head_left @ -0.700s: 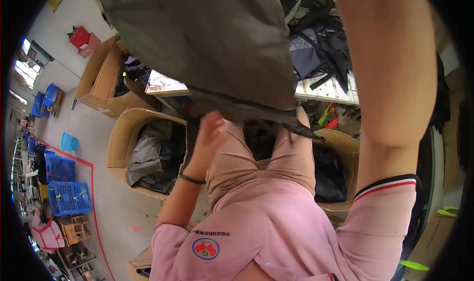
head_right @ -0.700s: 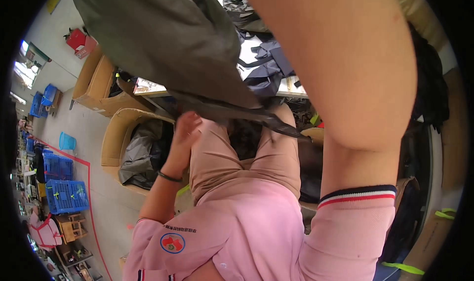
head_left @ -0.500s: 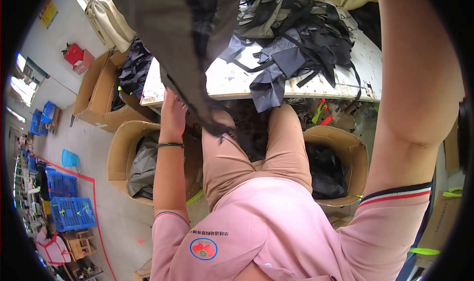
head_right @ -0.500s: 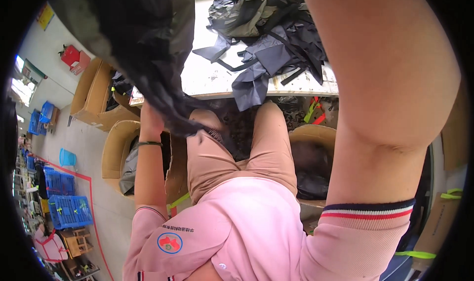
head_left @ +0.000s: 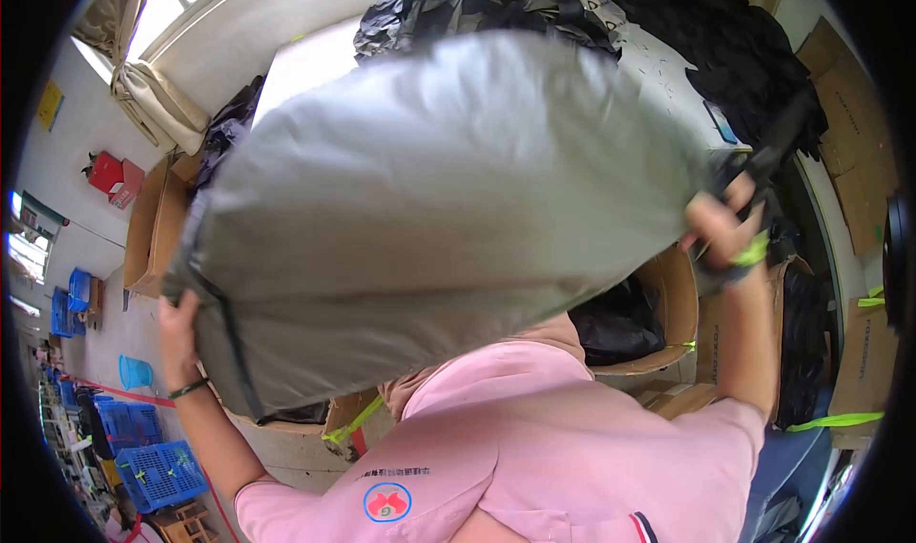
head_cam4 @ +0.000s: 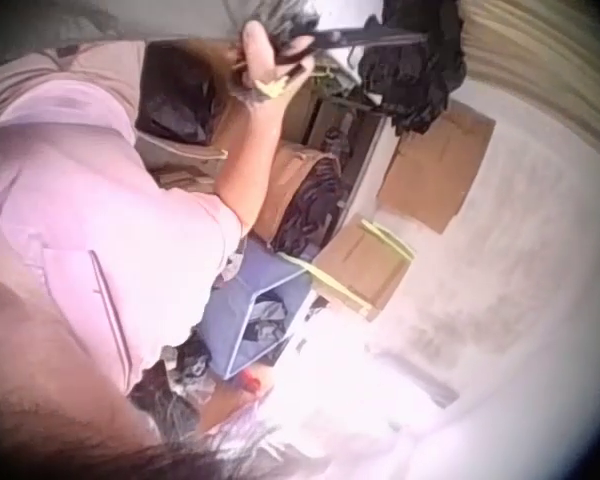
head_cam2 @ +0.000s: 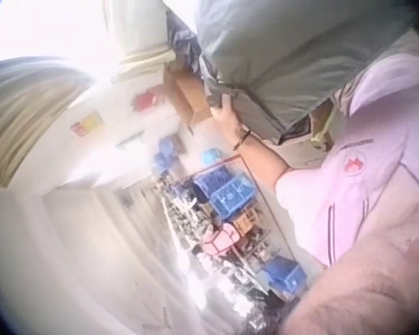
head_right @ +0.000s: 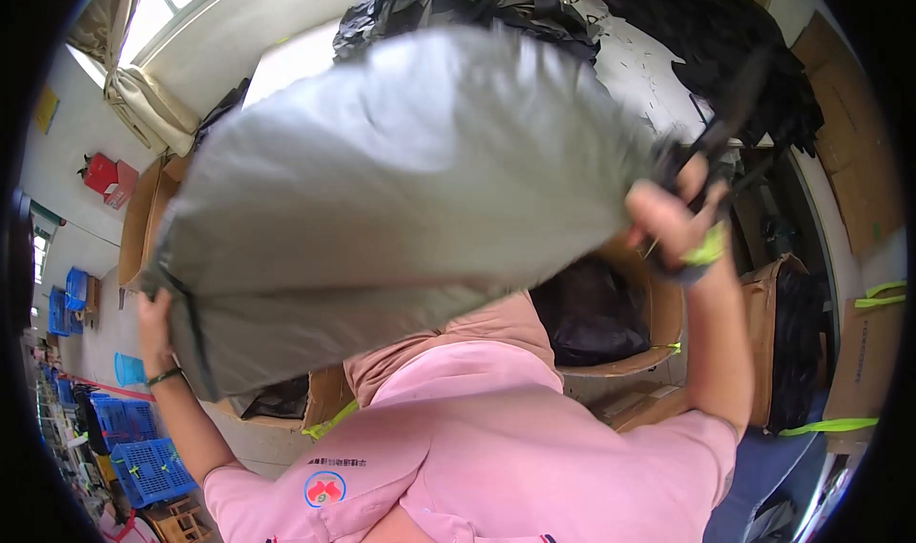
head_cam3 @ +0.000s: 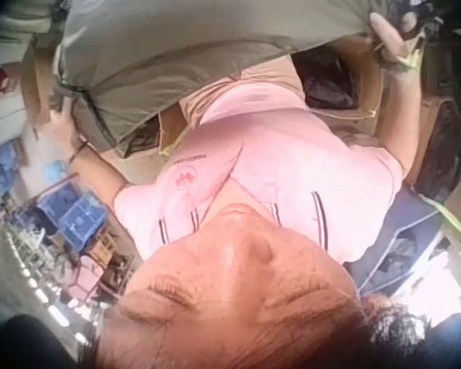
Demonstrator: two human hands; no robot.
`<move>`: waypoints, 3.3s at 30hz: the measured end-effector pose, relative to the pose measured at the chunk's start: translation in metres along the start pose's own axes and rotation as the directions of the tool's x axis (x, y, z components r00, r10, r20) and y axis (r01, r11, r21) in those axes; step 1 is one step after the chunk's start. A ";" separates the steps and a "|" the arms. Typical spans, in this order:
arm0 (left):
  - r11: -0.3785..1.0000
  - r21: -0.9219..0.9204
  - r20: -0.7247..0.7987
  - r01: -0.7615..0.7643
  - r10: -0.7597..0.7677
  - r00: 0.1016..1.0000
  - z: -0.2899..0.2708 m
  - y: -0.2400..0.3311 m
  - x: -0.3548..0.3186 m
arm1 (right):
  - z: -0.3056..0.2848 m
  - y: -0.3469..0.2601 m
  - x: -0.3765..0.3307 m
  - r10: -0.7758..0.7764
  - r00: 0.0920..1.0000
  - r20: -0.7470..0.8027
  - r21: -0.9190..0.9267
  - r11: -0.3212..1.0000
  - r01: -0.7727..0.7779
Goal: Use scissors to trim excess material from fabric components of outdoor gear.
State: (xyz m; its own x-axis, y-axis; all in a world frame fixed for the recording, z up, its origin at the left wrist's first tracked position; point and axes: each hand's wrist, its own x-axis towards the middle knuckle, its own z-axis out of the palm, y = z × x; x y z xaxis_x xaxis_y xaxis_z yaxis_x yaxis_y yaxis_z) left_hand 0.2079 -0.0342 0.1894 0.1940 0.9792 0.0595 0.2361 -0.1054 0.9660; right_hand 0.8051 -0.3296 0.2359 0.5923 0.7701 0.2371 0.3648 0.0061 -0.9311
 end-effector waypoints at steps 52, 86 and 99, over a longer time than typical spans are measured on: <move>0.887 0.072 0.997 0.456 -0.073 -0.017 0.486 -0.057 0.015 | -0.006 0.146 0.007 0.275 0.778 0.565 -0.705 0.650 0.282; 0.846 -0.075 0.866 -0.528 0.318 0.386 0.418 -0.044 0.044 | 0.069 0.191 0.023 0.351 0.817 0.458 -0.191 0.936 -0.296; 0.971 0.043 0.919 0.236 -0.131 0.373 0.383 -0.096 0.033 | 0.069 0.179 0.035 0.412 0.724 0.553 -0.412 0.891 -0.192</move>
State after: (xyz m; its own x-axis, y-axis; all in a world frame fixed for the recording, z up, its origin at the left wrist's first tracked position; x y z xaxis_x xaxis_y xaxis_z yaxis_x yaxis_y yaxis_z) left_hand 0.5562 -0.0581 0.0026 0.9160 0.2197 -0.3356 0.3158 0.1210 0.9411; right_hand 0.8416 -0.2579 0.0582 0.1821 0.9128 -0.3656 0.5070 -0.4057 -0.7605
